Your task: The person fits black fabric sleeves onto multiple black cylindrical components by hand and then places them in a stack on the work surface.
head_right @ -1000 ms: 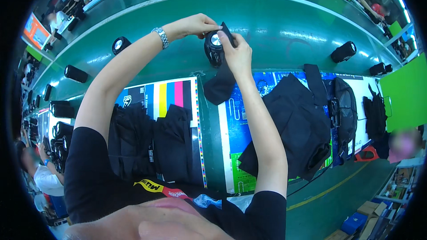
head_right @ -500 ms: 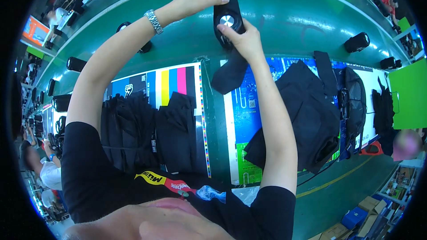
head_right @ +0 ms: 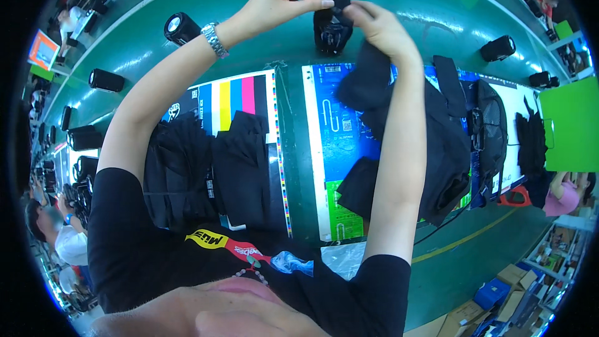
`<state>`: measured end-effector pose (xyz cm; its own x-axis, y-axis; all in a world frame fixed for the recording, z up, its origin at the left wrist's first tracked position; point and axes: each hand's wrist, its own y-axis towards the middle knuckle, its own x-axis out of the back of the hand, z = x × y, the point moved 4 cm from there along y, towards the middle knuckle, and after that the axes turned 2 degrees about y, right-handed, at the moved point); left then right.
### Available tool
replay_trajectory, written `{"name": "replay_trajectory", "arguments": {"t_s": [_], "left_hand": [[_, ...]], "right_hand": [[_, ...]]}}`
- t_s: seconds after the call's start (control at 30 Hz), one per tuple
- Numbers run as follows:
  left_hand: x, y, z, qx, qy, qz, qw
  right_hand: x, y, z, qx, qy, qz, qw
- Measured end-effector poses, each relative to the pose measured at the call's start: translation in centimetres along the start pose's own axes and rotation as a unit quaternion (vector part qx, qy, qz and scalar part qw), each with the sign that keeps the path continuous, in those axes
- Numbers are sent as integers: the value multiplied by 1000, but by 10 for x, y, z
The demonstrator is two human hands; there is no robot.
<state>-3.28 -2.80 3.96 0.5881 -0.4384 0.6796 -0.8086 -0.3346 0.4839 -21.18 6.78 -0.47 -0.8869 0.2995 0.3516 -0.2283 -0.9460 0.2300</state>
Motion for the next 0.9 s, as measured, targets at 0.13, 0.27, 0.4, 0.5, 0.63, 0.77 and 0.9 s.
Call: {"name": "replay_trajectory", "arguments": {"t_s": [0.13, 0.27, 0.4, 0.5, 0.63, 0.77, 0.9], "left_hand": [[-6, 16, 14, 80, -222, -113, 965], [-58, 31, 52, 308, -534, -166, 769], [-106, 41, 41, 327, -509, -165, 779], [-108, 29, 42, 281, -593, -182, 732], [-118, 23, 53, 225, -595, -137, 759], [-141, 13, 78, 263, -608, -259, 703], [-145, 16, 90, 252, -626, -319, 666]], "right_hand": [[43, 0, -5, -185, -141, -51, 971], [18, 25, -25, -177, -60, -206, 961], [-24, 45, -51, -163, 321, -213, 908], [-39, 29, -59, -93, 436, -238, 863], [-40, 18, -78, -69, 369, -278, 884], [-29, 19, -97, 26, 22, -304, 952], [-29, 29, -114, -100, 207, -322, 918]]}}
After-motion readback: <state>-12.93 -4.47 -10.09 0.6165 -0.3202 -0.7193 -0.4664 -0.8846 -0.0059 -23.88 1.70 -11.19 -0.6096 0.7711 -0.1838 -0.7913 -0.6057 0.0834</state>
